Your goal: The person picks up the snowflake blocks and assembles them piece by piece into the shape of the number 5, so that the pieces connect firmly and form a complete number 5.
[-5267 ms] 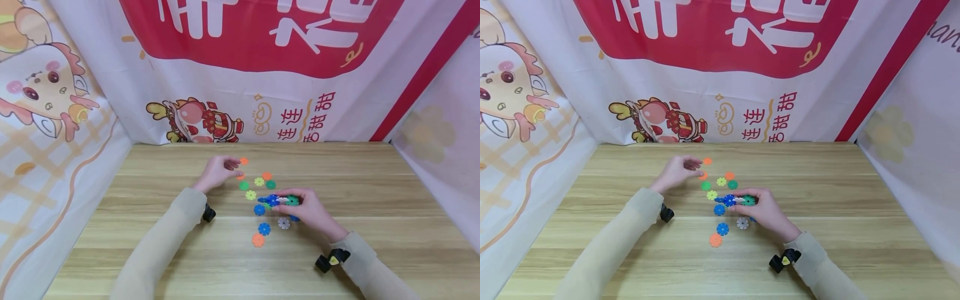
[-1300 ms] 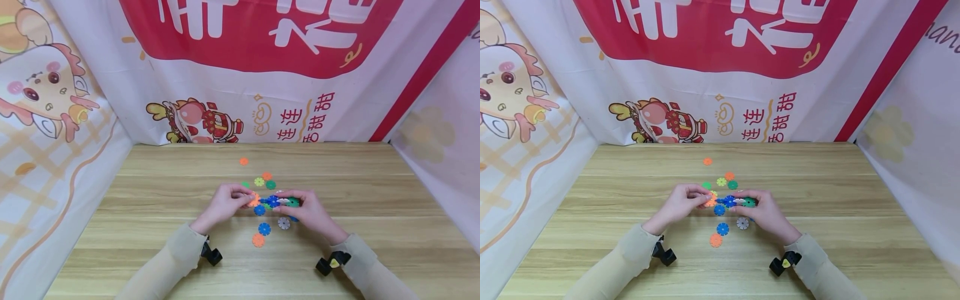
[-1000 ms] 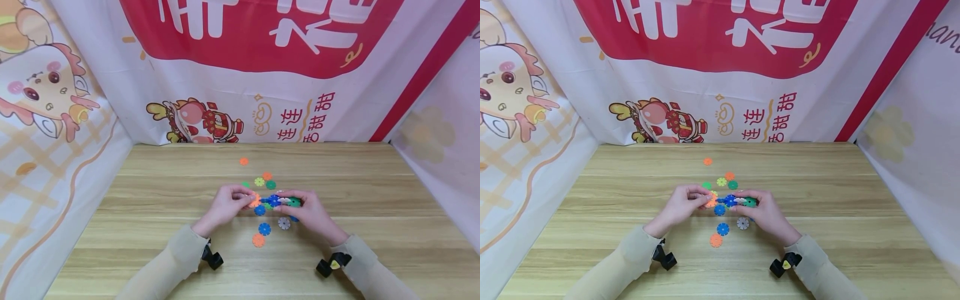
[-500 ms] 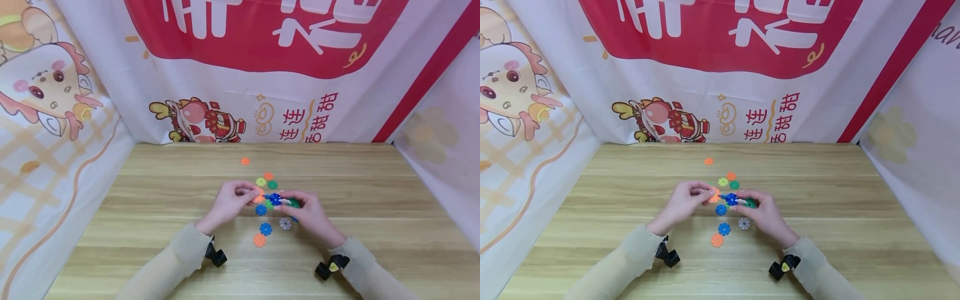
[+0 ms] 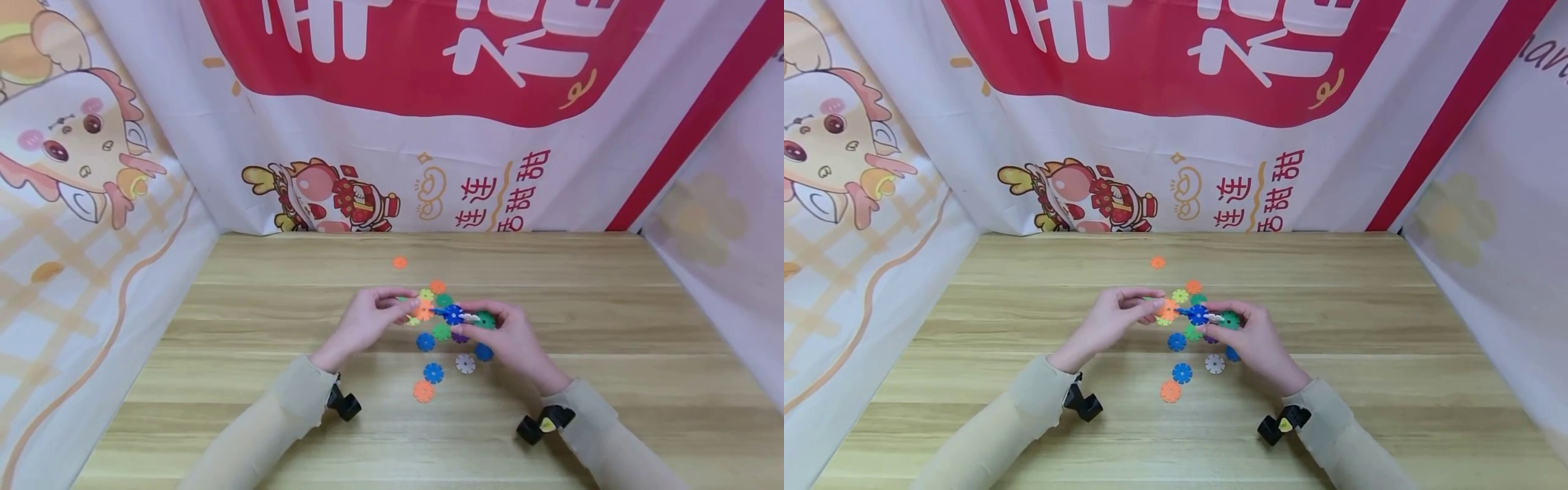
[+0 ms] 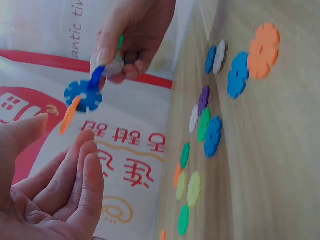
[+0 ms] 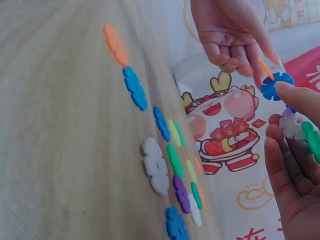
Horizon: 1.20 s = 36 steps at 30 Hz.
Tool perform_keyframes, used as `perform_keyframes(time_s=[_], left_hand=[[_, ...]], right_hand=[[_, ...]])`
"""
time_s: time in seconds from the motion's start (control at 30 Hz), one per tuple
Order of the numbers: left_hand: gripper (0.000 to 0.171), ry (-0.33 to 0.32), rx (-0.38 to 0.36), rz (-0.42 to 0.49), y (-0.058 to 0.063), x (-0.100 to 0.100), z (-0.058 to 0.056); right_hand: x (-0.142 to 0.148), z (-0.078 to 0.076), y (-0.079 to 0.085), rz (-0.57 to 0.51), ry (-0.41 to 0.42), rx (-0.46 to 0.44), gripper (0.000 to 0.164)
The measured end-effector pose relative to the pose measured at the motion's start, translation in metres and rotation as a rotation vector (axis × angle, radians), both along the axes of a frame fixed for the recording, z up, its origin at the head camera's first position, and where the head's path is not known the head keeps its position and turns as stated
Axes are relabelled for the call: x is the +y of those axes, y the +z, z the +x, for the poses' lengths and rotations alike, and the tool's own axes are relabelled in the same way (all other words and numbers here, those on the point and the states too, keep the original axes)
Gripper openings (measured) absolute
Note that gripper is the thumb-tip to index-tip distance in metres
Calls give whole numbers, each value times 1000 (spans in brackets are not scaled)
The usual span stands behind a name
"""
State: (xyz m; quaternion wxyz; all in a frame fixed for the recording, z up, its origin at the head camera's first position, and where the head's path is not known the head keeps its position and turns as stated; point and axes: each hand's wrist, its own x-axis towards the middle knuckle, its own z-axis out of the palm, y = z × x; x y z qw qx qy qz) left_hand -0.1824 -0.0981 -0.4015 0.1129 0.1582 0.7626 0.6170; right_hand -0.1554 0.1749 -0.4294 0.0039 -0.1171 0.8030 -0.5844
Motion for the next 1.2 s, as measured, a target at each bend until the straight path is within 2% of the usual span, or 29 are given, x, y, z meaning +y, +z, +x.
perform_keyframes(time_s=[0.13, 0.27, 0.5, 0.73, 1.0, 1.2], left_hand=[[37, 42, 35, -9, -1, -9, -12], [37, 75, 37, -41, -5, -13, -23], [34, 72, 40, -198, -16, -11, -38], [33, 46, 44, -285, -34, -11, -54], [39, 23, 14, -414, -38, -8, -61], [34, 16, -12, -492, -38, -5, -66]], right_hand=[[4, 0, 2, 9, -21, 6, 34], [7, -1, 2, 27, -30, -3, 34], [8, 0, 4, 36, -23, 8, 34], [9, 0, 5, 47, -26, 16, 33], [7, -1, 5, 50, -15, 26, 33], [7, -1, 4, 42, -9, 20, 34]])
